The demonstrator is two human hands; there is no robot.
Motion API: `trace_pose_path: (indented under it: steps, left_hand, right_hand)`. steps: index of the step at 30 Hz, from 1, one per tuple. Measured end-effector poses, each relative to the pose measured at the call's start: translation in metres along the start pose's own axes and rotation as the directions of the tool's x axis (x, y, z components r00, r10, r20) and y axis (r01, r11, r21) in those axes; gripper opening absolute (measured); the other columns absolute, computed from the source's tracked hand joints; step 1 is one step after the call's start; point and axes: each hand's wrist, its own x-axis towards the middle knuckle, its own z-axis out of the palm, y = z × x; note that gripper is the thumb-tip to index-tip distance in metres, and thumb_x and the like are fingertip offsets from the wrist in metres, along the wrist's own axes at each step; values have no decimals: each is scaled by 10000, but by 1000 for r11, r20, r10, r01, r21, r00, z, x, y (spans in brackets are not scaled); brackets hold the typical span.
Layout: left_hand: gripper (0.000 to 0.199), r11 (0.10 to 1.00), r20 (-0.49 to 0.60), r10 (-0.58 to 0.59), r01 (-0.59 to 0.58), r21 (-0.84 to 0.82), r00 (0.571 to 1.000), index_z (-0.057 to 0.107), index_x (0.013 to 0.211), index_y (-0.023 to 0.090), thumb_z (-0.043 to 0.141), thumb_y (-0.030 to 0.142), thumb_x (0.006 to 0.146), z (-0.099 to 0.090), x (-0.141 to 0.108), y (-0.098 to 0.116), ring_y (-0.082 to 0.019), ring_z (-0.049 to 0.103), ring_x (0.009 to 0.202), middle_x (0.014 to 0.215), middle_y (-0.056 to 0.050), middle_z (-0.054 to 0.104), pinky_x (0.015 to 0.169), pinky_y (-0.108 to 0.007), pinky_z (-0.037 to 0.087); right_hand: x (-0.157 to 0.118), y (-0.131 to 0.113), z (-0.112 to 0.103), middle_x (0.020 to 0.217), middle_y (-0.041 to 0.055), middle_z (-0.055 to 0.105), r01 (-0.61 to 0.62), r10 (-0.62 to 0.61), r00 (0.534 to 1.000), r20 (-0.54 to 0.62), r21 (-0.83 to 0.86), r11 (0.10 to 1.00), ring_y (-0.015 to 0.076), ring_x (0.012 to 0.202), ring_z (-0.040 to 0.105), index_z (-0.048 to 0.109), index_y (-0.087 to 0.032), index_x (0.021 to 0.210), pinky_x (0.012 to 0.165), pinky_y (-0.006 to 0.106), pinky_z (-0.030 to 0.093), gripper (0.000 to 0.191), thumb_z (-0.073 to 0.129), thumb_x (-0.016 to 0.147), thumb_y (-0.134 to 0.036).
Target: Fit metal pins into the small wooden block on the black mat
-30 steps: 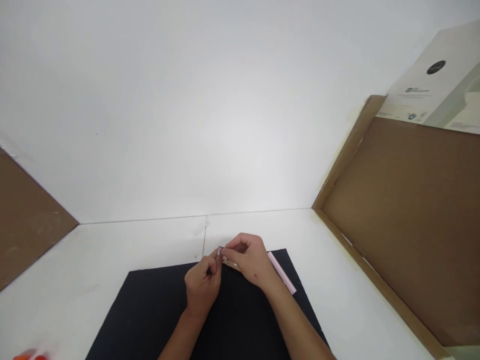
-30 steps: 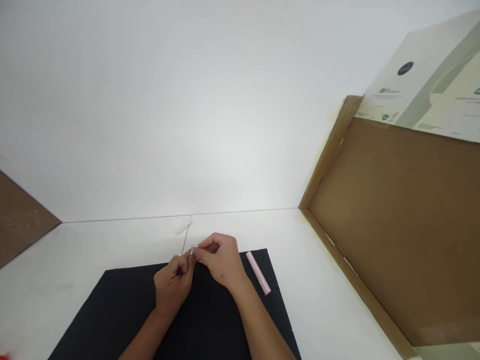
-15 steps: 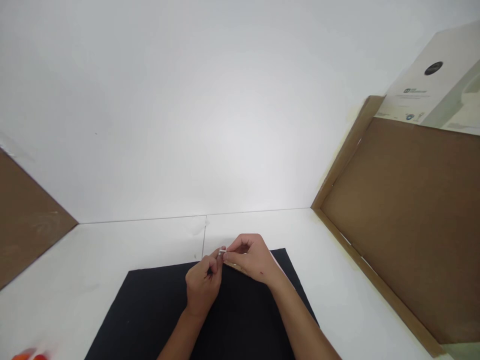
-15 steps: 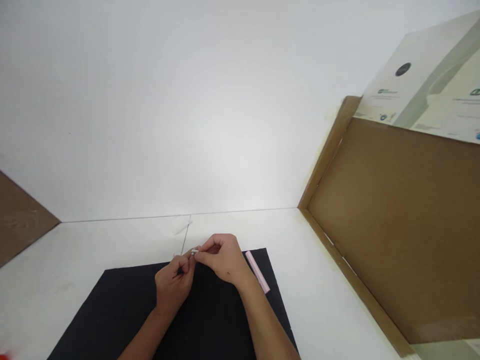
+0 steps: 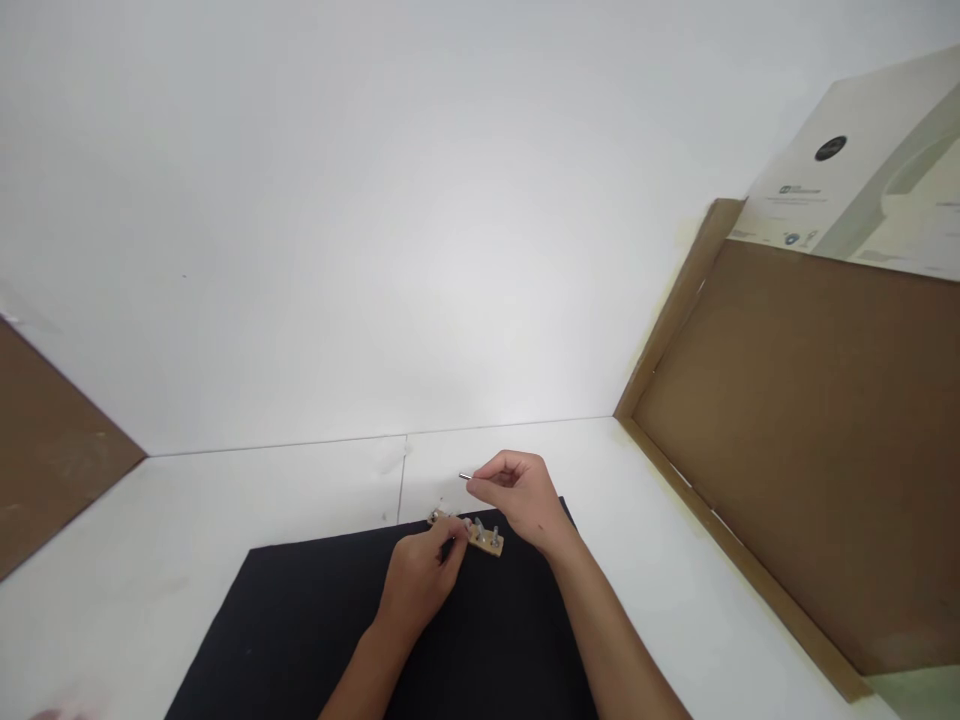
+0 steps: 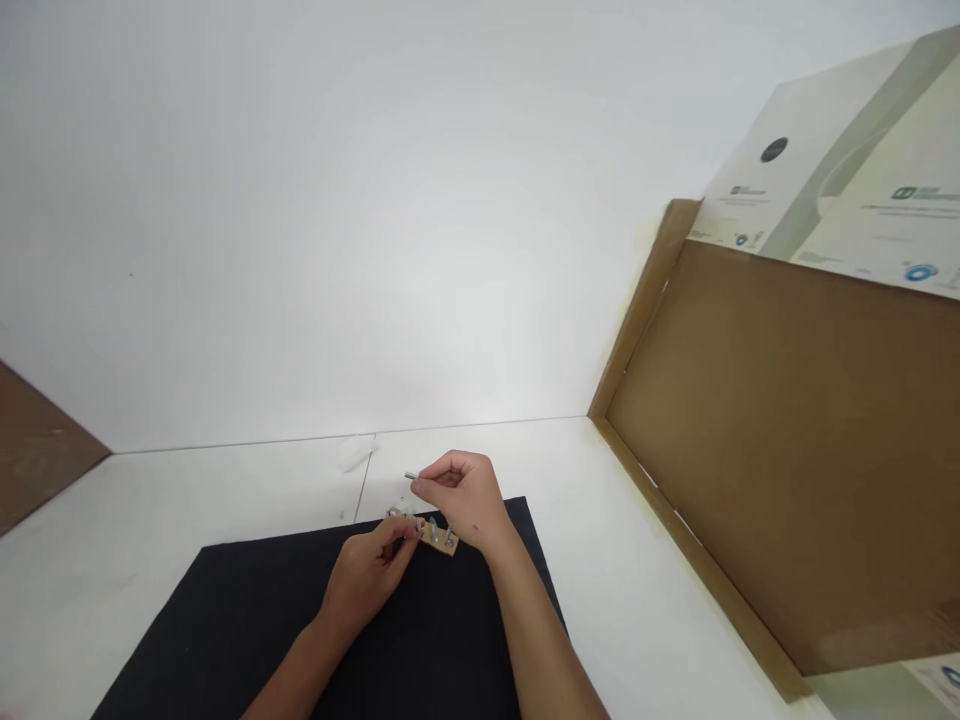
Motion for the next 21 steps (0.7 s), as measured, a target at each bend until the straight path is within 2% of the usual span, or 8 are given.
trace_pose_path:
  steps: [3, 6, 8, 14, 18, 21]
  left_hand:
    - [85, 996, 53, -87, 87, 16, 995, 557, 791, 229, 533, 241, 872, 2, 0, -1, -101, 514, 403, 531, 70, 577, 443, -198, 346]
    - [4, 986, 107, -165, 166, -3, 980, 540, 855, 239, 540, 235, 857, 2, 0, 0, -112, 515, 422, 526, 84, 538, 450, -197, 346]
    - [58, 982, 139, -180, 186, -32, 974, 545, 911, 246, 529, 230, 857, 1, 0, 0, -115, 524, 438, 546, 84, 543, 462, -198, 362]
    - [163, 977, 130, -190, 200, -69, 973, 548, 1023, 251, 535, 249, 861, 2, -1, -1, -119, 543, 455, 597, 75, 605, 483, -204, 413]
    - [274, 987, 114, -144, 151, -51, 983, 553, 1138, 273, 545, 244, 865, 4, -1, -3, -113, 584, 474, 789, 48, 749, 513, -213, 459]
    - [339, 991, 101, -125, 129, -35, 987, 562, 1207, 288, 554, 247, 870, 5, -1, -5, -119, 633, 502, 876, 30, 781, 536, -218, 493]
  right_hand:
    - [0, -1, -1, 670, 20, 705, 8, -8, 1000, 8, 9, 1000, 145, 618, 629, 683, -174, 676, 619, 280, 499, 158, 800, 669, -281]
    - [-2, -2, -1, 670, 17, 702, 8, -8, 1000, 5, 4, 1000, 147, 627, 629, 682, -175, 678, 624, 283, 496, 152, 796, 675, -276]
    - [-2, -4, -1, 670, 17, 700, 8, -8, 1000, 2, -4, 1000, 149, 628, 630, 682, -174, 677, 627, 287, 498, 153, 794, 674, -277]
    - [-2, -5, -1, 672, 22, 708, 2, -2, 1000, -5, -6, 1000, 161, 630, 644, 683, -177, 673, 618, 293, 506, 176, 806, 652, -300]
    - [-1, -5, -1, 689, 28, 716, 1, -1, 1000, 6, 2, 1000, 165, 644, 653, 689, -178, 680, 630, 296, 510, 163, 805, 654, -290]
    - [-1, -5, -2, 679, 23, 708, 6, -6, 1000, 11, -1, 1000, 167, 645, 652, 690, -180, 683, 630, 299, 514, 156, 800, 658, -289]
